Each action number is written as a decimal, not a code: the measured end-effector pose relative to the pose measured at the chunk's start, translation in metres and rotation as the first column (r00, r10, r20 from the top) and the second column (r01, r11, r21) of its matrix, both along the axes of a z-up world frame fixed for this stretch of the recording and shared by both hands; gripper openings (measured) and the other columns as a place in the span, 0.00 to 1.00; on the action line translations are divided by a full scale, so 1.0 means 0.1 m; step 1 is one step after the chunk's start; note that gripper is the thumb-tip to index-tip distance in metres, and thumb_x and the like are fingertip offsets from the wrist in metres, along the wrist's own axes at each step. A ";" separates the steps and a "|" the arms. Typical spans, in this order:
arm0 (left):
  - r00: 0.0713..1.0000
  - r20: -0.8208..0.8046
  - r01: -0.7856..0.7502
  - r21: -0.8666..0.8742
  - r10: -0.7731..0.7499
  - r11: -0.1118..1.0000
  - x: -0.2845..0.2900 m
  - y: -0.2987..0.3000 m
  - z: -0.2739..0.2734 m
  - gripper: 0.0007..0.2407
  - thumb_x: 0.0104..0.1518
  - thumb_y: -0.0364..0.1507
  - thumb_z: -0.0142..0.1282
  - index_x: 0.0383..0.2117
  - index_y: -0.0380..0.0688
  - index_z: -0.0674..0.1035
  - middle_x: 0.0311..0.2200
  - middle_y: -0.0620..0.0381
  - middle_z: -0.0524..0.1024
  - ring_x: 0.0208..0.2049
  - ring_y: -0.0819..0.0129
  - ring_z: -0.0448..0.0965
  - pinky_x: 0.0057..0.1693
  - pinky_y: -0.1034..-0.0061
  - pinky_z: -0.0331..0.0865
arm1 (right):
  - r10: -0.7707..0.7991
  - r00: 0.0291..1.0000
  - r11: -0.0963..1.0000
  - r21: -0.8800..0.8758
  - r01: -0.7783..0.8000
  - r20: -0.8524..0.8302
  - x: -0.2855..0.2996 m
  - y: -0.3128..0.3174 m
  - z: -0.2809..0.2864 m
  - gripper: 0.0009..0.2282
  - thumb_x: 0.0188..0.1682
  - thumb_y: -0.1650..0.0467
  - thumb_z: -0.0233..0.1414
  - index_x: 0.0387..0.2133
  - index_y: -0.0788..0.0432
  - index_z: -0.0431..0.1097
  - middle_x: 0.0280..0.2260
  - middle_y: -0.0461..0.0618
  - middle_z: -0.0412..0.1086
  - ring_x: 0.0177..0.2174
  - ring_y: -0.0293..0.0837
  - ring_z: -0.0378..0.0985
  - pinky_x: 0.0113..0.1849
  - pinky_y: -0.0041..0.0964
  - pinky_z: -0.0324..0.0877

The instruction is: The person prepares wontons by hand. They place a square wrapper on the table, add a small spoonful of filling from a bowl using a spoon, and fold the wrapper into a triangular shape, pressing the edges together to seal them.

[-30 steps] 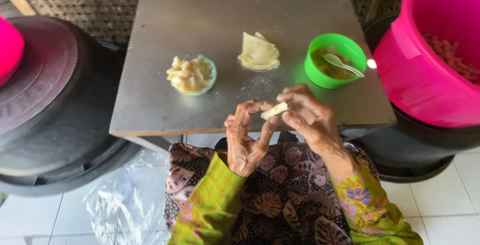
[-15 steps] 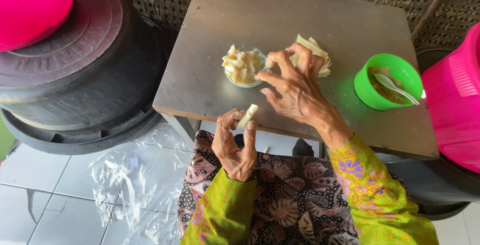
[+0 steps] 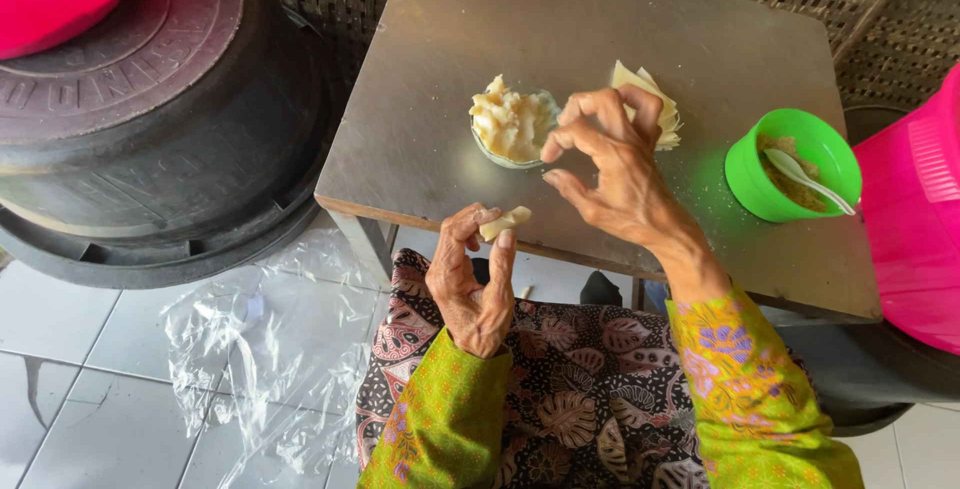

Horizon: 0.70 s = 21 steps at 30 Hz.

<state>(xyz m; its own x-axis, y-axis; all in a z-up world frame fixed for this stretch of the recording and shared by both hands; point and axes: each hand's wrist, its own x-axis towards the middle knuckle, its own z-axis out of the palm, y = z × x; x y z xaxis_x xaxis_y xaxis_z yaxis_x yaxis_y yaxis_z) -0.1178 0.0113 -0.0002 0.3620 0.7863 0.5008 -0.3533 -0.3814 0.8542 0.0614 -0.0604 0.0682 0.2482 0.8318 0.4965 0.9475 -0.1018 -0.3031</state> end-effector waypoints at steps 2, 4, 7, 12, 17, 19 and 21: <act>0.999 -0.047 -0.020 0.025 0.021 0.999 -0.01 0.00 0.00 0.08 0.61 0.23 0.60 0.45 0.39 0.78 0.43 0.56 0.79 0.39 0.74 0.74 0.47 0.79 0.69 | 0.060 0.996 0.998 0.024 -0.059 -0.068 -0.06 -0.11 0.03 0.08 0.42 0.70 0.63 0.34 0.53 0.74 0.48 0.43 0.64 0.56 0.48 0.55 0.61 0.53 0.47; 0.998 -0.062 0.005 -0.013 -0.006 1.000 0.01 -0.02 -0.01 0.09 0.61 0.24 0.61 0.46 0.40 0.79 0.42 0.56 0.79 0.38 0.74 0.73 0.47 0.78 0.69 | 0.135 0.981 0.990 0.060 -0.128 -0.141 -0.13 -0.28 0.08 0.08 0.42 0.70 0.61 0.35 0.53 0.74 0.48 0.43 0.63 0.56 0.45 0.59 0.62 0.52 0.47; 0.998 -0.044 0.053 -0.018 -0.053 0.998 0.01 -0.04 -0.03 0.10 0.62 0.24 0.61 0.47 0.40 0.79 0.42 0.54 0.80 0.39 0.73 0.73 0.47 0.78 0.68 | 0.180 0.969 0.983 0.076 -0.169 -0.169 -0.34 -0.43 0.07 0.08 0.43 0.71 0.59 0.36 0.52 0.76 0.47 0.43 0.64 0.52 0.43 0.59 0.60 0.51 0.49; 0.996 -0.048 0.081 0.027 -0.080 0.996 0.04 -0.09 -0.01 0.10 0.61 0.24 0.62 0.47 0.40 0.79 0.43 0.53 0.81 0.39 0.73 0.77 0.46 0.78 0.72 | 0.113 0.971 0.994 0.030 -0.109 -0.209 -0.49 -0.49 0.07 0.10 0.45 0.72 0.57 0.40 0.52 0.76 0.48 0.45 0.62 0.52 0.48 0.56 0.54 0.45 0.56; 0.992 -0.049 0.122 0.032 -0.120 0.992 0.06 -0.11 0.01 0.10 0.61 0.24 0.62 0.47 0.39 0.79 0.43 0.52 0.81 0.39 0.72 0.79 0.49 0.76 0.75 | 0.087 0.970 0.995 0.061 -0.075 -0.228 -0.50 -0.48 0.03 0.13 0.46 0.72 0.56 0.45 0.53 0.75 0.49 0.46 0.62 0.52 0.49 0.56 0.53 0.45 0.57; 0.991 -0.056 0.126 0.043 -0.123 0.991 0.05 -0.11 0.01 0.10 0.60 0.24 0.62 0.47 0.39 0.79 0.43 0.52 0.81 0.39 0.71 0.79 0.49 0.76 0.75 | 0.088 0.973 0.995 0.062 -0.076 -0.215 -0.50 -0.49 0.00 0.15 0.45 0.72 0.56 0.47 0.53 0.74 0.49 0.46 0.62 0.52 0.49 0.57 0.53 0.46 0.57; 0.990 -0.058 0.131 0.042 -0.128 0.990 0.06 -0.10 0.00 0.10 0.60 0.24 0.62 0.47 0.39 0.79 0.43 0.52 0.81 0.39 0.71 0.79 0.49 0.76 0.75 | 0.097 0.973 0.994 0.062 -0.086 -0.208 -0.50 -0.51 -0.01 0.16 0.46 0.73 0.55 0.49 0.52 0.74 0.50 0.46 0.63 0.52 0.48 0.57 0.52 0.45 0.59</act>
<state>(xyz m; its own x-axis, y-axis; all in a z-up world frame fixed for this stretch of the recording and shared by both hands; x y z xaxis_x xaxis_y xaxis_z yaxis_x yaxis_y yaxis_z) -0.1119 0.0009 0.0002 0.4876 0.7077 0.5114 -0.3550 -0.3744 0.8566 0.0116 -0.1111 0.0670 0.2753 0.8302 0.4848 0.8666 0.0039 -0.4989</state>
